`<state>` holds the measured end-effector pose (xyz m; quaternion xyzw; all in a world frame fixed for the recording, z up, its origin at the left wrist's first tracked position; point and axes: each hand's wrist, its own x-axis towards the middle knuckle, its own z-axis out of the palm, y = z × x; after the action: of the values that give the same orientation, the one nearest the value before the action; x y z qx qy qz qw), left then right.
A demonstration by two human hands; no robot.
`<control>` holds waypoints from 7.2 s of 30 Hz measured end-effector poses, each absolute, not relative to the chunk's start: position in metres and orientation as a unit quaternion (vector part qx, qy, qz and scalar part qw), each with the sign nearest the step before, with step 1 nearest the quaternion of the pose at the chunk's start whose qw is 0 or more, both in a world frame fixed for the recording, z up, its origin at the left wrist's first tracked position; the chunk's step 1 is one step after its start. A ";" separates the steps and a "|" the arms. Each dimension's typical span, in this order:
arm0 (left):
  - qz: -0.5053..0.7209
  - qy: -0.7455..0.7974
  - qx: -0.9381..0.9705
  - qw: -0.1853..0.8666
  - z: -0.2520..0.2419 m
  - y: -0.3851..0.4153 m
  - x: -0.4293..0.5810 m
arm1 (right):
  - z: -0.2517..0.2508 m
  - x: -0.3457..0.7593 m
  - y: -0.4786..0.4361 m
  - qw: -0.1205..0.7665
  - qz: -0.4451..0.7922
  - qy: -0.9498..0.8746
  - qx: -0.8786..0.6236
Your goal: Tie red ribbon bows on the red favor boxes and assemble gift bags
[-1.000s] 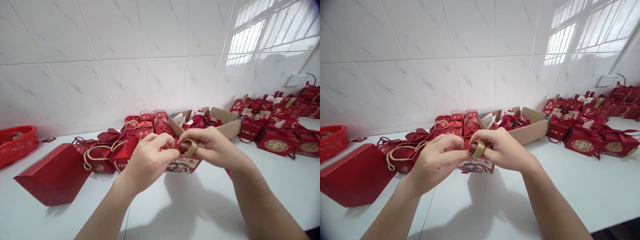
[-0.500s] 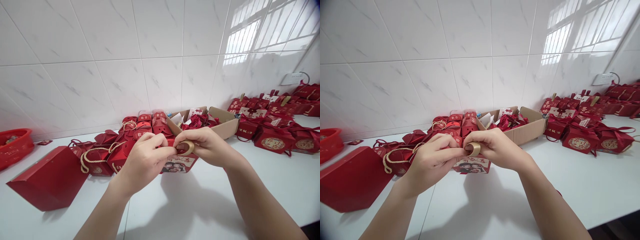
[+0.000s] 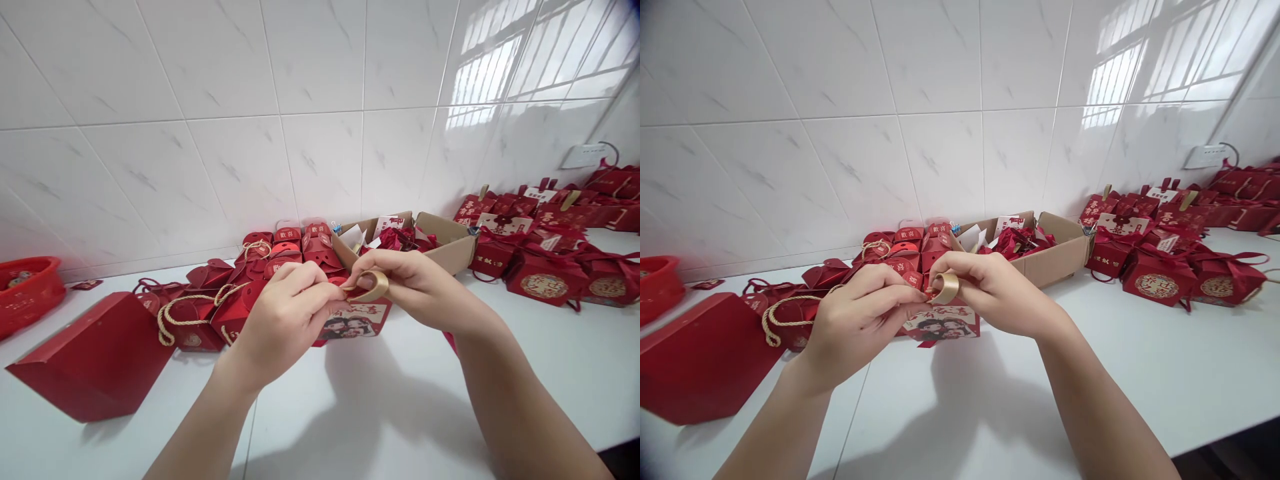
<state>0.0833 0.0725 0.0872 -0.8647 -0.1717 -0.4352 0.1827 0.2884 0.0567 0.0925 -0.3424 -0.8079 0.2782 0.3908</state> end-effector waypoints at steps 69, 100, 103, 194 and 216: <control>-0.421 -0.113 -0.881 0.186 0.102 0.047 0.062 | 0.101 0.272 0.025 0.492 0.186 -0.795 -0.300; -0.432 -0.088 -0.883 0.160 0.099 0.055 0.060 | 0.101 0.268 0.028 0.463 0.218 -0.817 -0.267; -0.434 -0.083 -0.884 0.151 0.099 0.055 0.059 | 0.101 0.269 0.029 0.462 0.219 -0.825 -0.240; -0.171 -0.290 -0.942 0.003 0.066 0.085 0.101 | 0.084 0.306 0.070 0.172 0.252 -0.891 -0.335; -0.200 -0.362 -0.910 -0.015 0.054 0.089 0.107 | 0.080 0.305 0.084 0.081 0.187 -0.907 -0.368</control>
<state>0.1066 0.0892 0.0537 -0.9102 -0.3621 -0.2004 -0.0145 0.3046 0.0840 0.0802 -0.3685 -0.9070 0.1872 0.0807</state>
